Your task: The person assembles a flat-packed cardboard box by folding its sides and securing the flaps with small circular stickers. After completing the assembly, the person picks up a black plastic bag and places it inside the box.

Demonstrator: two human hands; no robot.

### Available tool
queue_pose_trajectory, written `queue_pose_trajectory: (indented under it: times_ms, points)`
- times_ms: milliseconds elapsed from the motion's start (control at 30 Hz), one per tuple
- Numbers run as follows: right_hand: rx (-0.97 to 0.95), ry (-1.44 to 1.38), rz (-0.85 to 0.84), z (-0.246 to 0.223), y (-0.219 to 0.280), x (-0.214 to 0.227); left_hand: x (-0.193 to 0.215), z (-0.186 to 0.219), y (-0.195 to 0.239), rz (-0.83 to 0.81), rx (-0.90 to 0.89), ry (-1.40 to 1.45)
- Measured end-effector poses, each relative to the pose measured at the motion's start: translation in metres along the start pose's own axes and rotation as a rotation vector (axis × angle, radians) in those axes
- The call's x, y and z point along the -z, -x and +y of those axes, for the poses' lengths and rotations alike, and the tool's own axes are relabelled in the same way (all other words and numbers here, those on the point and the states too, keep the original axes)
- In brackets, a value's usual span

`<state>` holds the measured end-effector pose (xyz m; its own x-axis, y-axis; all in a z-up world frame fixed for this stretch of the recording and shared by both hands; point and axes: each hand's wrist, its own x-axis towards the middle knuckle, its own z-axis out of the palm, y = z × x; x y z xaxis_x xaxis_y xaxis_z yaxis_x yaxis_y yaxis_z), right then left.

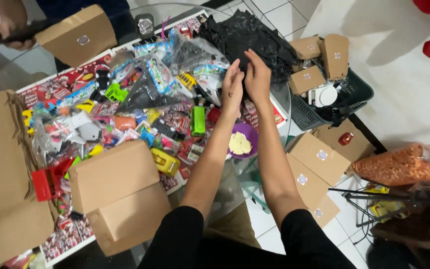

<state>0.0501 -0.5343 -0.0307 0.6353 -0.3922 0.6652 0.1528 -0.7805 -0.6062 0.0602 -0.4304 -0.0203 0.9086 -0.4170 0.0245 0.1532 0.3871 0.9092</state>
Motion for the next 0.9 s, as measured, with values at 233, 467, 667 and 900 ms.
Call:
queue_pose_trajectory:
  times_ms: [233, 467, 667, 900]
  points:
    - [-0.137, 0.082, -0.184, 0.072, 0.006, -0.034, 0.002, 0.005, -0.002, -0.048, 0.021, -0.182]
    - [-0.178, 0.329, 0.059, 0.065, 0.002, -0.015, -0.001, 0.017, 0.011, -0.043, -0.053, -0.128]
    - [-0.163, 0.078, 0.227, 0.004, -0.004, 0.023, 0.005, 0.024, 0.023, 0.012, -0.212, 0.009]
    - [0.242, -0.128, 0.122, -0.111, 0.019, 0.072, 0.006, 0.082, 0.064, -0.075, -0.089, 0.026]
